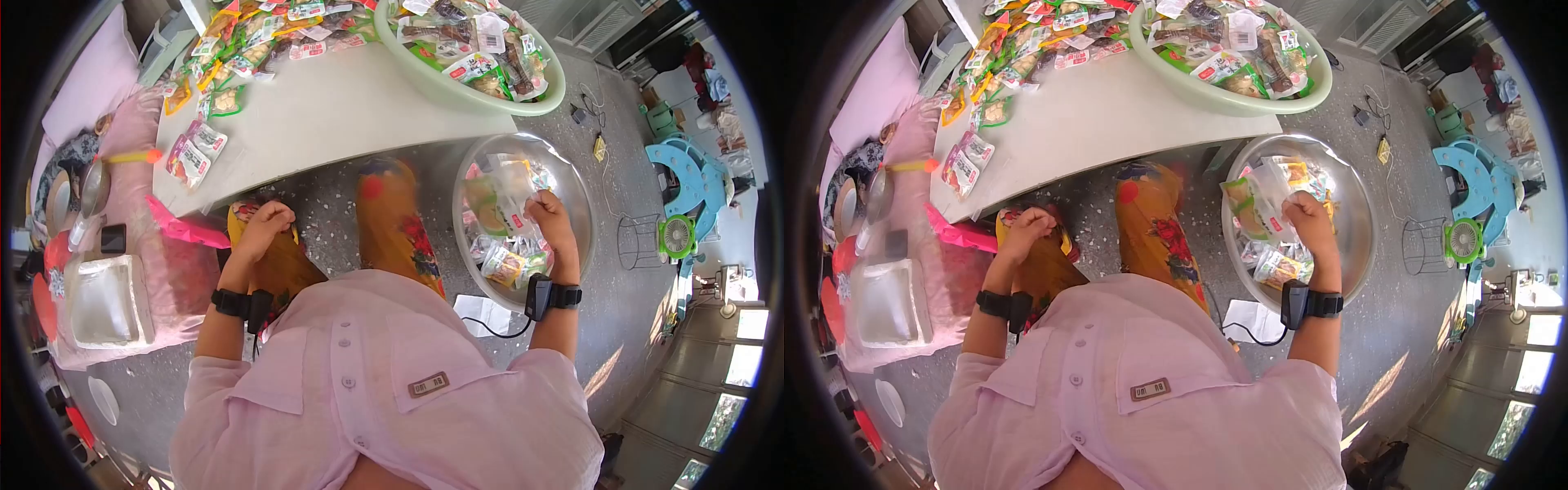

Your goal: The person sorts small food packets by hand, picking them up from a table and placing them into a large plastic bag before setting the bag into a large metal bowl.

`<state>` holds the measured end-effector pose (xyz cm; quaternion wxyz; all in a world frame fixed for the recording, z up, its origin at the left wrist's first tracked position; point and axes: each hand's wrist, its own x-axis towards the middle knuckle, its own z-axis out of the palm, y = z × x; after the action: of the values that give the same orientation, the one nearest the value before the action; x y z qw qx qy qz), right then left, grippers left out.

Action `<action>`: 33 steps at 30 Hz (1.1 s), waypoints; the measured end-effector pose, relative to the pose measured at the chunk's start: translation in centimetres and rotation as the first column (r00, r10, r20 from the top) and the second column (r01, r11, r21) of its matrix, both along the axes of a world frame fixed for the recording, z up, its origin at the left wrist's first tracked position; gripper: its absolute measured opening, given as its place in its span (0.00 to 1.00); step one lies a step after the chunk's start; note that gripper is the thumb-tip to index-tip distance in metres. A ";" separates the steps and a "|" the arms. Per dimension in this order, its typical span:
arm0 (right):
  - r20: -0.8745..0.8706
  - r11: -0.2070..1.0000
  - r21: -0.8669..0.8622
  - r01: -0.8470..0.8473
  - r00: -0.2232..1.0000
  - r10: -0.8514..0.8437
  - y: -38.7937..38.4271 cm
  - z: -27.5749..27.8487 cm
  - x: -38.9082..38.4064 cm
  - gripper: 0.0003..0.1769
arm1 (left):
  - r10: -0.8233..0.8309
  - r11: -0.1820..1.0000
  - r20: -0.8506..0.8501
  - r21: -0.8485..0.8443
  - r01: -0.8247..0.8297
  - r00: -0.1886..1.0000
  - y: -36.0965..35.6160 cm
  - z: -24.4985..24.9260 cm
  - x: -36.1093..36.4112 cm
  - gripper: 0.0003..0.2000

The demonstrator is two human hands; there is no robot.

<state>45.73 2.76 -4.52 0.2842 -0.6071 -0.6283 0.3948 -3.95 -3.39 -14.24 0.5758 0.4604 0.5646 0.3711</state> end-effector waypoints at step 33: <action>0.525 0.940 0.272 0.207 0.787 -0.325 1.6 -19.3 6.6 0.08 | 0.258 0.966 0.337 -0.089 -0.242 0.906 -2.2 4.0 -2.3 0.07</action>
<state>52.33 4.31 -23.82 0.1990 -0.7470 -0.6280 0.0890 -6.28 -5.62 -10.25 0.6240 0.2988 0.5170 0.5040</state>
